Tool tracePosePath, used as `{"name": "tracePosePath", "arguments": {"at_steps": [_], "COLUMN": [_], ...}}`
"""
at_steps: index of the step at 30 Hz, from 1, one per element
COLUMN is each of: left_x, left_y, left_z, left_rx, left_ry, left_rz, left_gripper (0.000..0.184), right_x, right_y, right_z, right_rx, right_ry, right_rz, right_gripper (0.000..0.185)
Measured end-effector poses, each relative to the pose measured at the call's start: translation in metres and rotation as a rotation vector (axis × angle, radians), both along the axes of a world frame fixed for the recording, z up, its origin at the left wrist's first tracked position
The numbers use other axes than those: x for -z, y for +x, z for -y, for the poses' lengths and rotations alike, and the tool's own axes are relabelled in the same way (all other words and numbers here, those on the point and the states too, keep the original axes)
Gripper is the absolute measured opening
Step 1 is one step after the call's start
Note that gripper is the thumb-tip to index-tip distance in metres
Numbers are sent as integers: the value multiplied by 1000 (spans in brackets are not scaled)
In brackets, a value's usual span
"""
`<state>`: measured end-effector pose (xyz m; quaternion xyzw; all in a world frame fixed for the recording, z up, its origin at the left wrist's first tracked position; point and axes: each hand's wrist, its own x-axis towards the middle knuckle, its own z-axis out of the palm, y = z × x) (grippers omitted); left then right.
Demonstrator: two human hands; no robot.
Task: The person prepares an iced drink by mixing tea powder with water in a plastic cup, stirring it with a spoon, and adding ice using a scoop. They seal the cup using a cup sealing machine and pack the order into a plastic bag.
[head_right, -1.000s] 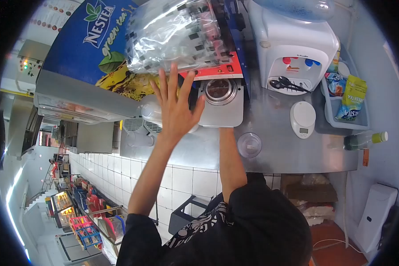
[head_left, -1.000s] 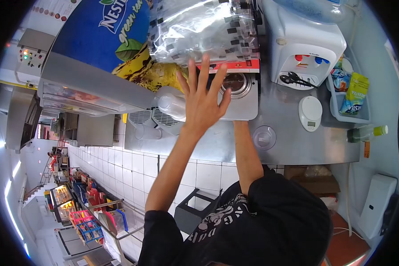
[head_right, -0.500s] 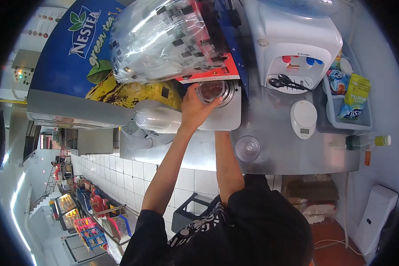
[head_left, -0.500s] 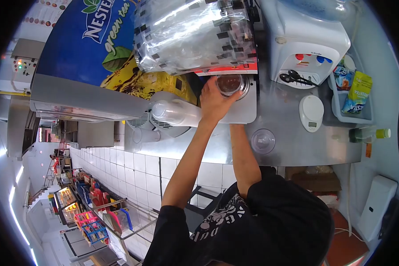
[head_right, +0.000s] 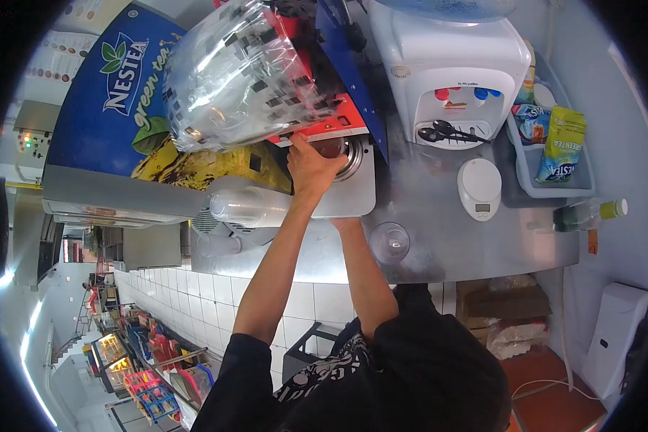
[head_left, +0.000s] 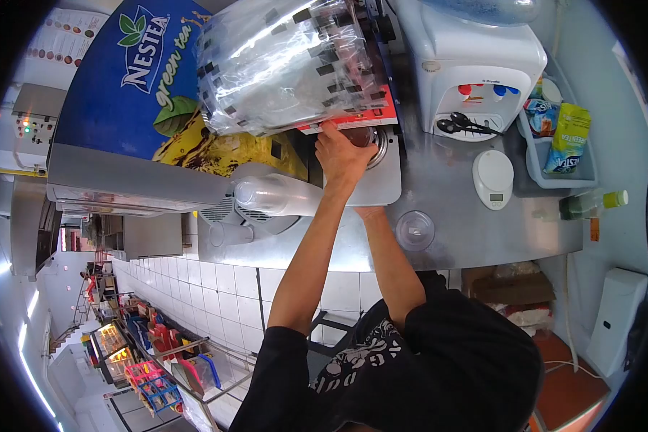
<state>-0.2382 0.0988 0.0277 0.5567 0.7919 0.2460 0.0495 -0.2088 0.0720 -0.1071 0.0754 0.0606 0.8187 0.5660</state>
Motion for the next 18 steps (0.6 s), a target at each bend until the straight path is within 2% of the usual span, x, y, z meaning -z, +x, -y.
{"name": "tracePosePath", "arguments": {"at_steps": [3, 5, 6, 8, 11, 13, 15, 18], "left_x": [-2, -8, -9, -2, 1, 1, -3, -4], "left_y": [1, 2, 2, 1, 0, 1, 2, 4], "left_z": [-1, -2, 0, 3, 1, 2, 0, 3], "left_rx": [-17, -15, -17, -3, 6, 12, -16, 5], "left_ry": [-13, -51, -99, -44, 26, 45, -60, -62], "left_rz": [2, 48, 91, 75, 62, 61, 105, 90], "left_gripper": [85, 88, 91, 89, 87, 86, 91, 89], "right_x": [10, 33, 31, 12, -2, -5, -12, -15], "right_y": [-7, -13, -8, 5, 14, 12, 11, 10], "right_z": [31, 52, 69, 92, 94, 96, 96, 110], "right_rx": [-55, -74, -75, -47, 37, 25, 80, 155], "right_ry": [-182, -425, -424, -273, -161, -187, -226, -211], "right_rz": [94, 421, 426, 889, 842, 820, 892, 890], "right_gripper": [45, 31, 31, 24, 28, 27, 30, 35]}}
